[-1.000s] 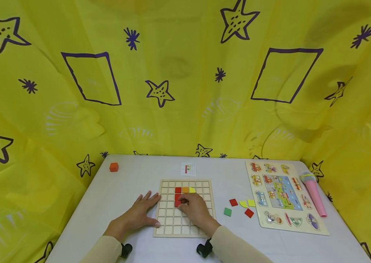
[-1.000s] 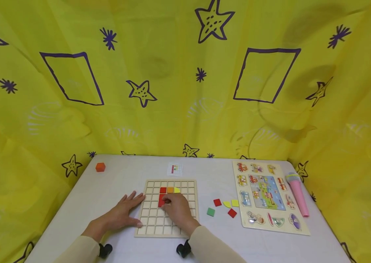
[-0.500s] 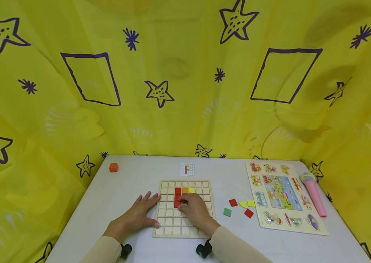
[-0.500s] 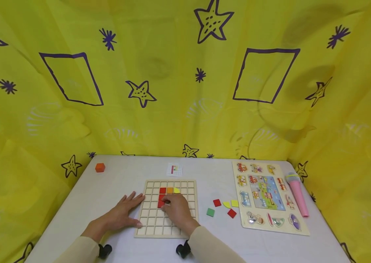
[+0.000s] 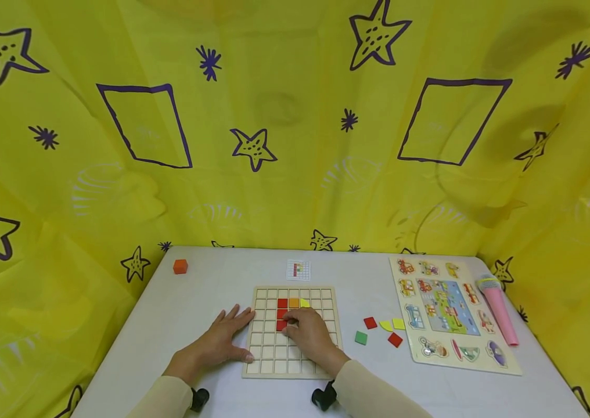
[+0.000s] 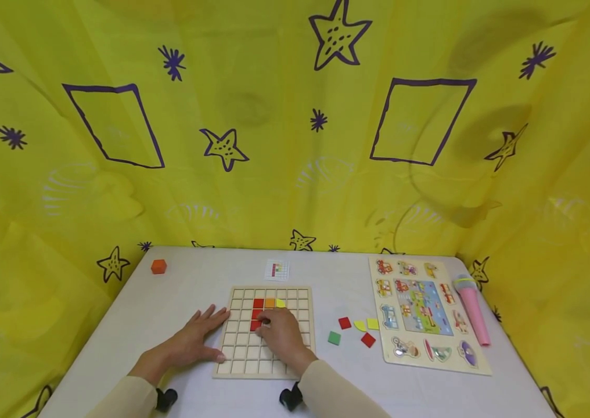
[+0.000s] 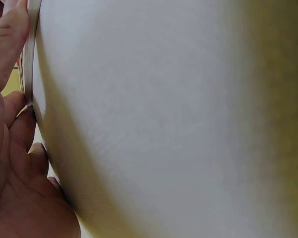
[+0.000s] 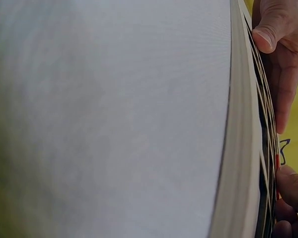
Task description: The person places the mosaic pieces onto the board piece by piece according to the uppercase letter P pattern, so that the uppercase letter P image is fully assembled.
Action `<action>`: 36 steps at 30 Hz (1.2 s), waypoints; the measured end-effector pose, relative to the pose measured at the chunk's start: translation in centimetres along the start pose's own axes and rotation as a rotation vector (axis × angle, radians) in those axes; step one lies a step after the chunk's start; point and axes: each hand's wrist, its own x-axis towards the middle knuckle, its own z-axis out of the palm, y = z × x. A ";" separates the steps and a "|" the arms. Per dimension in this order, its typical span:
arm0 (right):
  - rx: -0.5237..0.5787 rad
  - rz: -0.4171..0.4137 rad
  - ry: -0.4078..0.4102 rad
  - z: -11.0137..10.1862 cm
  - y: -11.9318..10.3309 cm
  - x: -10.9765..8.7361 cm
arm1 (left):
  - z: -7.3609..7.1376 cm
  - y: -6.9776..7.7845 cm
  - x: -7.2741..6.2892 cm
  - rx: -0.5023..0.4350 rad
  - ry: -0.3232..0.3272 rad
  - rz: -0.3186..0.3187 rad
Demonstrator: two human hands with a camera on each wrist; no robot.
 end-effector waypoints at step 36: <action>0.247 0.116 0.064 -11.0 5.3 -1.1 | 0.1 -0.1 0.0 0.010 0.006 -0.011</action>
